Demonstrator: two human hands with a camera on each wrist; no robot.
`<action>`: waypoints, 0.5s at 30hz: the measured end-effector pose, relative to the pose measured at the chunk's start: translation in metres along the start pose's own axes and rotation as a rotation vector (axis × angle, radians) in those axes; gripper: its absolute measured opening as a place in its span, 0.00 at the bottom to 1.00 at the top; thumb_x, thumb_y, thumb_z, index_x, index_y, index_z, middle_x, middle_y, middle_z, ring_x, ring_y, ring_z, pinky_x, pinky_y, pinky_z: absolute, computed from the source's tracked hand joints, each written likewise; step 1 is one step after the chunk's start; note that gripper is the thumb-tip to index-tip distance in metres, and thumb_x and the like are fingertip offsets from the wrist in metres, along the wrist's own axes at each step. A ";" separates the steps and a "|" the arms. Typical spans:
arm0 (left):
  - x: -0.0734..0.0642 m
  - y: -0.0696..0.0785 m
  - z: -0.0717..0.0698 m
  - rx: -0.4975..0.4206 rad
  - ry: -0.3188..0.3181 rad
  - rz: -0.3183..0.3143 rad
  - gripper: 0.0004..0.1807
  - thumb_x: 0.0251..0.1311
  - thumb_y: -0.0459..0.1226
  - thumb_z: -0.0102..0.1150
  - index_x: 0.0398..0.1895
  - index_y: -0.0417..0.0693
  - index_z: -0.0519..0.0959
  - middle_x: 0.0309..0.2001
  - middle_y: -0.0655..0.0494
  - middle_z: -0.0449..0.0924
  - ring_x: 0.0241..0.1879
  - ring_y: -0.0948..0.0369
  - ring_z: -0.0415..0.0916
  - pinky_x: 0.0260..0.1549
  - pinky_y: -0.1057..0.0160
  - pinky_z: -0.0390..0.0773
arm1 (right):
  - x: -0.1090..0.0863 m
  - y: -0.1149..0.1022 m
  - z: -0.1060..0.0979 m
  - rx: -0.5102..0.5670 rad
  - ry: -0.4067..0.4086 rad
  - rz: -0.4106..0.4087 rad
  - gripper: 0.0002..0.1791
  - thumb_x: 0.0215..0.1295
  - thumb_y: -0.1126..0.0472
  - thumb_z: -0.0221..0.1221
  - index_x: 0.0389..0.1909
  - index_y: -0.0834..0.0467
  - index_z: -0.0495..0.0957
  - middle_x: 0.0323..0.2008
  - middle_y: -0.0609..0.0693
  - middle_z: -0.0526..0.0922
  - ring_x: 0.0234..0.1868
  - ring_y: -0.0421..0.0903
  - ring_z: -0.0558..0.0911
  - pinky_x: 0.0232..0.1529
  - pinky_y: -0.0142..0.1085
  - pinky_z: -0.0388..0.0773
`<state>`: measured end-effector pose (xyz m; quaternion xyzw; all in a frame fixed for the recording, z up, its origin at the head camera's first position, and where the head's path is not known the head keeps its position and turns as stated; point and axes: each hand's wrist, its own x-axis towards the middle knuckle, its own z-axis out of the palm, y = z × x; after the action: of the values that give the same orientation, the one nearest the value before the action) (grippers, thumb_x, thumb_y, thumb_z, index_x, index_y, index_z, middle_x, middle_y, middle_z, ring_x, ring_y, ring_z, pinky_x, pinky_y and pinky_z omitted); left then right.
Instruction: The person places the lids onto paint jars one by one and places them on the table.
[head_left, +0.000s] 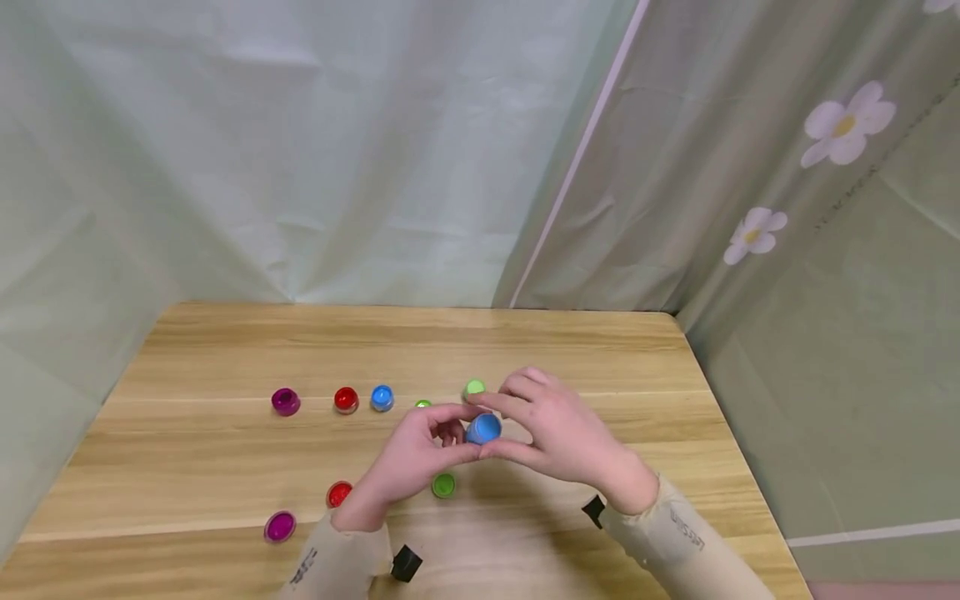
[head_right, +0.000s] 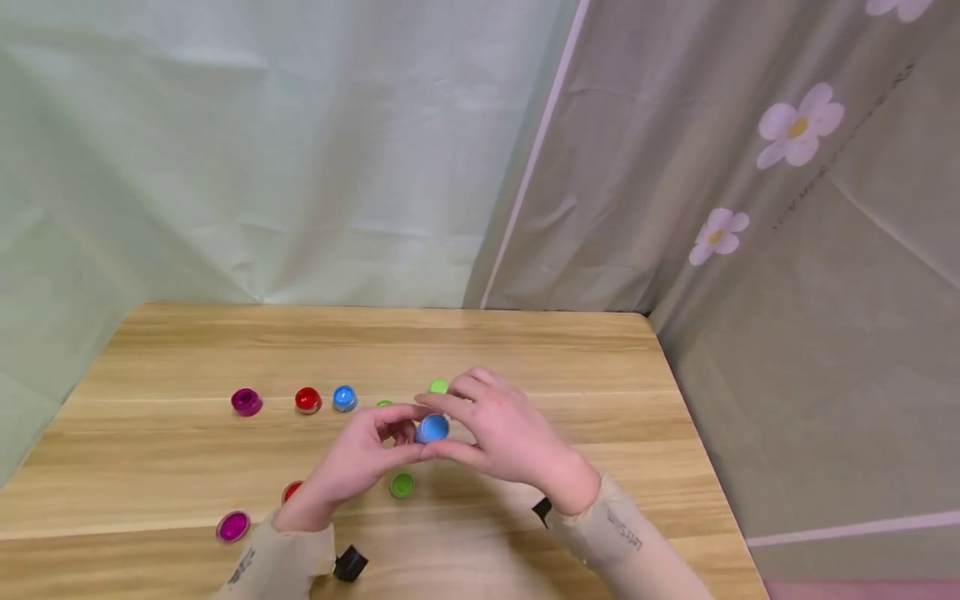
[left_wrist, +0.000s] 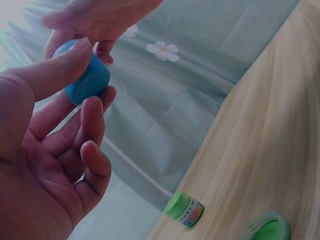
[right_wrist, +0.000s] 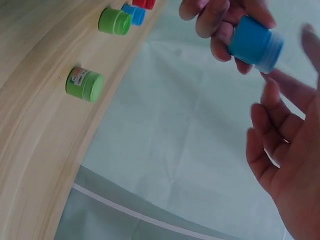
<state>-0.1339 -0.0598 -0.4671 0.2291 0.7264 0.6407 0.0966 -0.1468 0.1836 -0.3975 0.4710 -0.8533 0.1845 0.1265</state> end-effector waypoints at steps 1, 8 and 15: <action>0.000 -0.001 0.001 0.000 0.000 -0.005 0.20 0.64 0.38 0.77 0.59 0.53 0.88 0.35 0.49 0.84 0.34 0.57 0.76 0.34 0.67 0.74 | -0.001 0.000 -0.001 -0.003 0.011 0.012 0.29 0.77 0.35 0.60 0.69 0.48 0.81 0.44 0.42 0.81 0.50 0.43 0.77 0.51 0.36 0.76; -0.001 -0.001 0.002 0.019 0.006 -0.045 0.22 0.65 0.40 0.77 0.62 0.53 0.87 0.35 0.53 0.84 0.35 0.55 0.77 0.35 0.65 0.75 | -0.003 0.002 -0.008 0.012 0.005 -0.110 0.28 0.69 0.57 0.72 0.70 0.47 0.80 0.63 0.45 0.81 0.65 0.47 0.78 0.65 0.43 0.75; -0.001 -0.001 0.003 0.038 0.002 -0.025 0.20 0.65 0.39 0.77 0.60 0.56 0.88 0.38 0.61 0.88 0.35 0.56 0.78 0.35 0.66 0.75 | -0.005 0.001 -0.008 -0.059 -0.067 -0.204 0.24 0.69 0.67 0.69 0.62 0.45 0.86 0.67 0.40 0.81 0.69 0.47 0.77 0.66 0.46 0.76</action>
<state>-0.1324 -0.0578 -0.4682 0.2210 0.7413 0.6259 0.0996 -0.1444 0.1910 -0.3925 0.5573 -0.8098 0.1298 0.1299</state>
